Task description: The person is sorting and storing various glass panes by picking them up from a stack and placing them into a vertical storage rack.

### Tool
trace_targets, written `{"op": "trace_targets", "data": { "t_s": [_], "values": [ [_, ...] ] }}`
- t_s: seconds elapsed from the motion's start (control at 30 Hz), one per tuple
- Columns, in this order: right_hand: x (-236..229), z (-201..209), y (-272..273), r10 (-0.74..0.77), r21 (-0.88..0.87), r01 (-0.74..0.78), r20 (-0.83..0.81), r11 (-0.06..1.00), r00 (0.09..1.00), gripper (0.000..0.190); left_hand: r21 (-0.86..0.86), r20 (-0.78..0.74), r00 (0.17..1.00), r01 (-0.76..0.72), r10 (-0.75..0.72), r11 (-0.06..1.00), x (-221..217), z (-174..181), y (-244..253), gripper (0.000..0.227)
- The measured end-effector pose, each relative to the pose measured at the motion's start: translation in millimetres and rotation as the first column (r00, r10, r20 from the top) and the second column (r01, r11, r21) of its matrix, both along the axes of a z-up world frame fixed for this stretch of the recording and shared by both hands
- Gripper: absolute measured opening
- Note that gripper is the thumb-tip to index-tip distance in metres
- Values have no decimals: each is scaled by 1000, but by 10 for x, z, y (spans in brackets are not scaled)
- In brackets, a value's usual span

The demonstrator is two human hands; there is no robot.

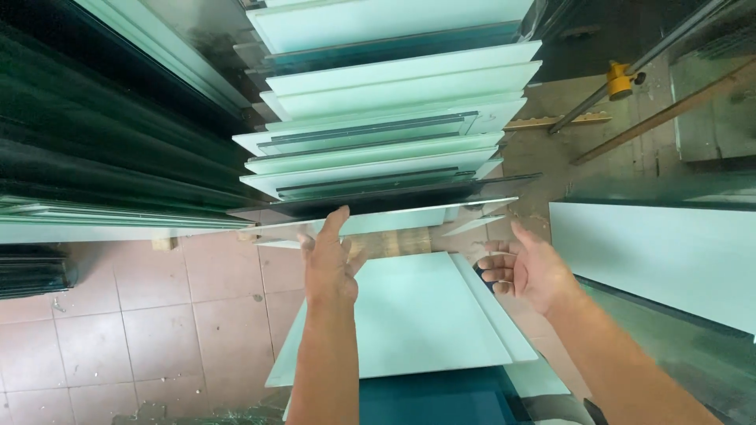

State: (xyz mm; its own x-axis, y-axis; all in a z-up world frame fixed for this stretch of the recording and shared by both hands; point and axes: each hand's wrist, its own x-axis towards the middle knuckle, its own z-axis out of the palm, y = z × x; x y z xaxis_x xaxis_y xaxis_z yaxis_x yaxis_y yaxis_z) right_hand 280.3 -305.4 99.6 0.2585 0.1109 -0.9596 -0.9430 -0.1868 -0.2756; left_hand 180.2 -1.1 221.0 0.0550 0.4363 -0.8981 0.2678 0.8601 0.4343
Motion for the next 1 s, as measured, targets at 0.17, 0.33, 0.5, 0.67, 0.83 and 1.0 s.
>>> {"op": "trace_targets", "data": {
  "t_s": [0.17, 0.33, 0.5, 0.67, 0.83, 1.0],
  "values": [
    [-165, 69, -49, -72, 81, 83, -135, 993, 988, 75, -1, 59, 979, -195, 195, 981, -204, -27, -209, 124],
    [-472, -58, -207, -290, 99, 391, -511, 915, 809, 114, -66, -96, 947, -315, 308, 947, -729, 19, -435, 23],
    [-332, 1139, 680, -161, -202, 86, -392, 976, 906, 59, -140, -152, 936, -338, 317, 931, -1039, -20, -530, 16],
    [-590, 535, 288, -51, -367, -85, -344, 926, 938, 32, -158, -213, 911, -389, 353, 908, -1408, -104, -627, 26],
    [-758, 354, 97, -127, -349, -11, -369, 937, 921, 32, -98, -349, 846, -460, 402, 883, -1673, -344, -755, 28],
    [-737, 392, 107, -78, -332, -39, -333, 942, 940, 29, -110, -294, 865, -453, 407, 885, -1600, -282, -734, 13]
  ]
}}
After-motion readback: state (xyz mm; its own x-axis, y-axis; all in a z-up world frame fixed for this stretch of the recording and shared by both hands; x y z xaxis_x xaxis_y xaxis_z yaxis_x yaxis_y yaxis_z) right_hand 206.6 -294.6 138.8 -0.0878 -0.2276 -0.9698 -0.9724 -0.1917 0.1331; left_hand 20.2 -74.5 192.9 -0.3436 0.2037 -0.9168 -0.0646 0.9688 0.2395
